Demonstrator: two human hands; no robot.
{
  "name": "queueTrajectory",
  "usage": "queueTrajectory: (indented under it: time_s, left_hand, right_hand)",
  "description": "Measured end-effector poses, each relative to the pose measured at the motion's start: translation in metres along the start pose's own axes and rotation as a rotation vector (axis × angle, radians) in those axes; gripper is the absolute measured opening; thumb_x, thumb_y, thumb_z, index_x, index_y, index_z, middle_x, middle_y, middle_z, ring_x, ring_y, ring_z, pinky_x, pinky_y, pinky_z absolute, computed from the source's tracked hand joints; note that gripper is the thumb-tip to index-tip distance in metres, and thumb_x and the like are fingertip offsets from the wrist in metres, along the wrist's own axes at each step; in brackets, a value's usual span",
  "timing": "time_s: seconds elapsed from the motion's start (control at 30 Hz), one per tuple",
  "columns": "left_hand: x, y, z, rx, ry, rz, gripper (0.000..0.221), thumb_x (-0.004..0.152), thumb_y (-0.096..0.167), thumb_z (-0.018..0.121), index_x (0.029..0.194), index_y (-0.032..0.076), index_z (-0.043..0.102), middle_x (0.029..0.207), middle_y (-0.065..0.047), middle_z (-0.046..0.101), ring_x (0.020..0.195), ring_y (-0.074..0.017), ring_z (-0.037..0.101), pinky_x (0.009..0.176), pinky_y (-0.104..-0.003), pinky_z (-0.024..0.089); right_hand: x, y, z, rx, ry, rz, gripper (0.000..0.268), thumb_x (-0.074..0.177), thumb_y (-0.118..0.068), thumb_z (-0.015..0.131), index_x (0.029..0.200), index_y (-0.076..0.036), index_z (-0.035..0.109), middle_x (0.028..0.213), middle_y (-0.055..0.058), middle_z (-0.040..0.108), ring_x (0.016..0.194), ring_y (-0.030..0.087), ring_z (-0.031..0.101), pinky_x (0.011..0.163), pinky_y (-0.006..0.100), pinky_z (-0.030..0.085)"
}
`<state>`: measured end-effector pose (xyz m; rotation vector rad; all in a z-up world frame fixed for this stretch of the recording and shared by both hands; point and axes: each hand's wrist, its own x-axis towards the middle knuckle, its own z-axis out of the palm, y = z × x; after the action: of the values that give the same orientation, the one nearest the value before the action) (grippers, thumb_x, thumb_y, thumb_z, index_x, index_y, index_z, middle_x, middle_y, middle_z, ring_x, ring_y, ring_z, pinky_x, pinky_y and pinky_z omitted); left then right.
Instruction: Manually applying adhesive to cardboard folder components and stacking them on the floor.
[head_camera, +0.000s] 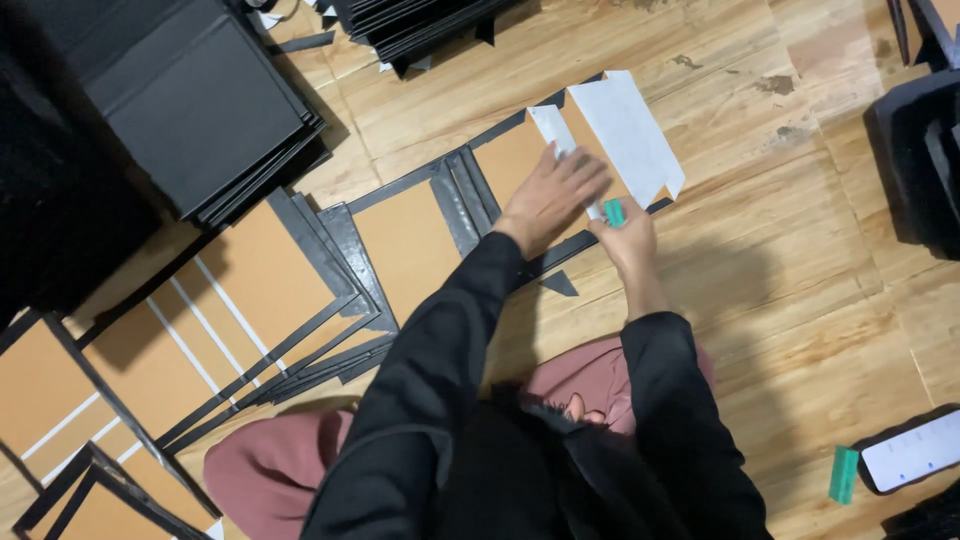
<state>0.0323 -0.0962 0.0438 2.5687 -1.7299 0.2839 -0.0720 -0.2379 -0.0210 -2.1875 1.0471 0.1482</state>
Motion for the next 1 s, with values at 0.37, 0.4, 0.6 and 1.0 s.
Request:
queueTrajectory:
  time_s: [0.37, 0.4, 0.6, 1.0]
  left_hand:
    - [-0.052, 0.002, 0.037, -0.116, -0.187, 0.007, 0.067, 0.086, 0.050, 0.035, 0.140, 0.013, 0.024, 0.138, -0.008, 0.032, 0.132, -0.0293, 0.020, 0.103, -0.059, 0.009]
    - [-0.057, 0.005, 0.042, -0.118, -0.184, 0.001, 0.067, 0.086, 0.050, 0.035, 0.140, 0.013, 0.024, 0.138, -0.008, 0.032, 0.132, -0.0293, 0.020, 0.103, -0.059, 0.009]
    - [-0.069, 0.008, 0.058, -0.184, 0.146, -0.044, 0.056, 0.090, 0.047, 0.030, 0.127, 0.008, 0.042, 0.124, -0.012, 0.046, 0.123, -0.0316, 0.036, 0.099, -0.050, 0.028]
    - [-0.068, -0.001, 0.050, -0.172, 0.359, -0.090, 0.041, 0.091, 0.038, 0.024, 0.095, 0.009, 0.052, 0.101, -0.009, 0.049, 0.108, -0.0285, 0.047, 0.093, -0.044, 0.035]
  right_hand:
    - [-0.012, -0.022, -0.052, 0.763, -0.066, 0.135, 0.035, 0.078, -0.029, 0.040, 0.096, -0.009, 0.062, 0.082, 0.004, 0.065, 0.047, 0.005, 0.047, 0.040, 0.015, 0.036]
    - [-0.010, -0.009, -0.042, 0.758, -0.069, 0.132, 0.035, 0.078, -0.029, 0.040, 0.096, -0.009, 0.062, 0.082, 0.004, 0.065, 0.047, 0.005, 0.047, 0.040, 0.015, 0.036]
    - [0.005, -0.001, 0.003, 0.082, 0.165, -0.575, 0.031, 0.085, -0.010, 0.053, 0.115, -0.011, 0.059, 0.093, 0.007, 0.050, 0.083, 0.023, 0.055, 0.073, 0.030, 0.046]
    - [0.075, -0.134, 0.060, -0.296, 0.029, -0.976, 0.025, 0.071, -0.015, 0.072, 0.094, -0.017, 0.061, 0.085, 0.000, 0.050, 0.089, 0.023, 0.055, 0.075, 0.037, 0.048]
